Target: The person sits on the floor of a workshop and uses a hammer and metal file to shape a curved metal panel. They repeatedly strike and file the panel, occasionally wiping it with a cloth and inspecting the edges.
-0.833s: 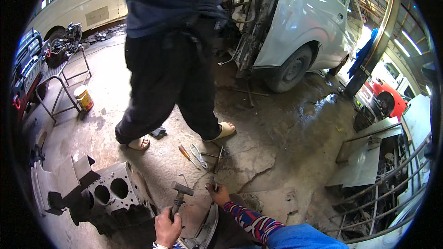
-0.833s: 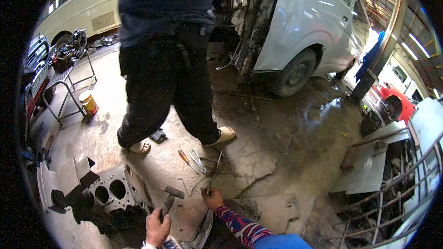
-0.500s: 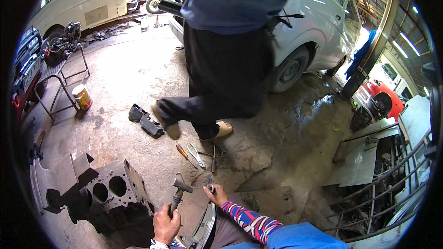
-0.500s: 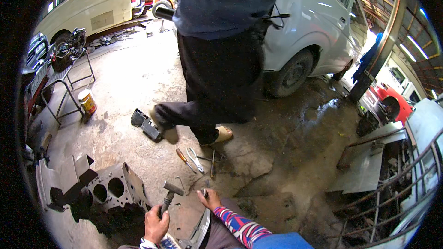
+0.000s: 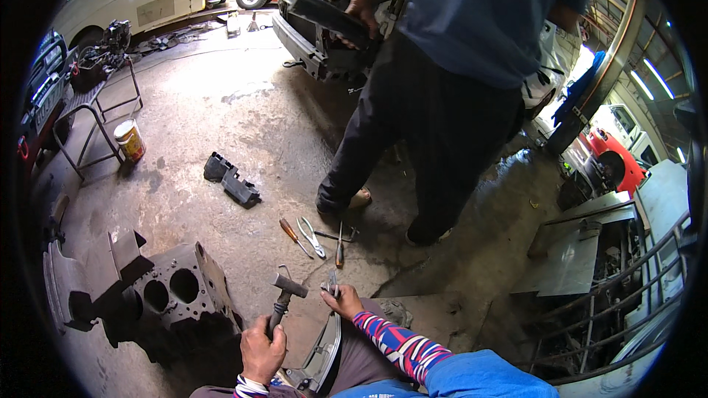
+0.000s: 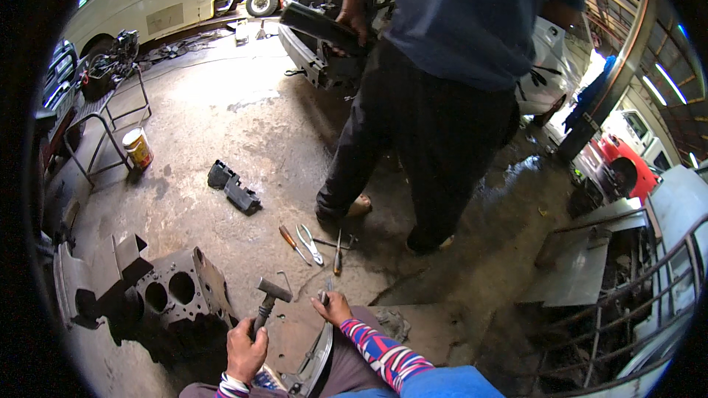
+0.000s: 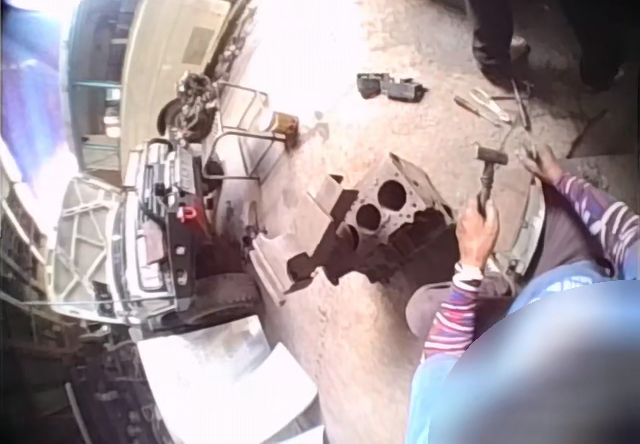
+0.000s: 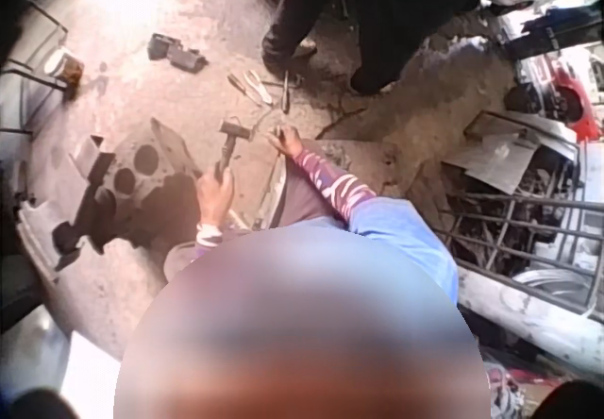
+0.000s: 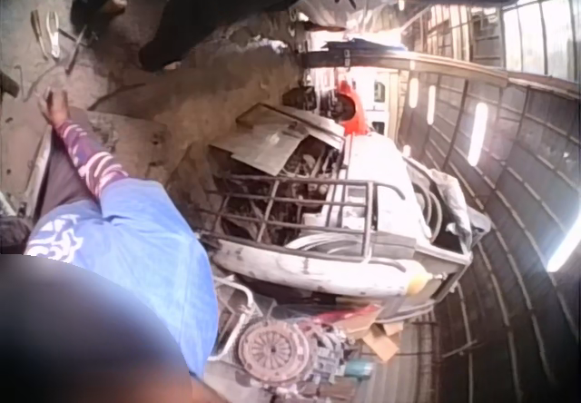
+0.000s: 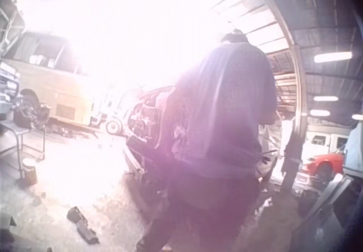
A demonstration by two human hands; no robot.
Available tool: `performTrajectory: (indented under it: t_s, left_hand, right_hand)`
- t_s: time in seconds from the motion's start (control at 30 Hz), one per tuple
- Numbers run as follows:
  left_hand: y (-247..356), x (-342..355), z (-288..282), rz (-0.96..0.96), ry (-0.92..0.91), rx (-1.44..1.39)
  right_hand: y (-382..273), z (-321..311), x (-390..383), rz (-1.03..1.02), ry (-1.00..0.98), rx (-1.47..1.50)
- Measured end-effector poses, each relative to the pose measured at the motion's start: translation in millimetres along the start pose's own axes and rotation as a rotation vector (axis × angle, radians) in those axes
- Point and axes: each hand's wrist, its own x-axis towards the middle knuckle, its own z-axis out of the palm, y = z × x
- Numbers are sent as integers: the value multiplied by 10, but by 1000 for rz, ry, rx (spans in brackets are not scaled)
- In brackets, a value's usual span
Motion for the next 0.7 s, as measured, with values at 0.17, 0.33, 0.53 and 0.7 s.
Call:
performTrajectory:
  t_s: [0.17,0.33,0.53,0.7]
  left_hand:
    - [17,-25,-7,34,32,-4]
    - [-11,-24,-9,-10,7,-12]
    - [-142,-1,67,97,49,75]
    - [-155,-72,46,-16,37,-58]
  right_hand:
    - [86,77,49,-32,-9,-114]
    - [225,31,191,36,-80,-85]
    - [445,36,241,37,-96,-195]
    - [347,0,306,-37,51,30]
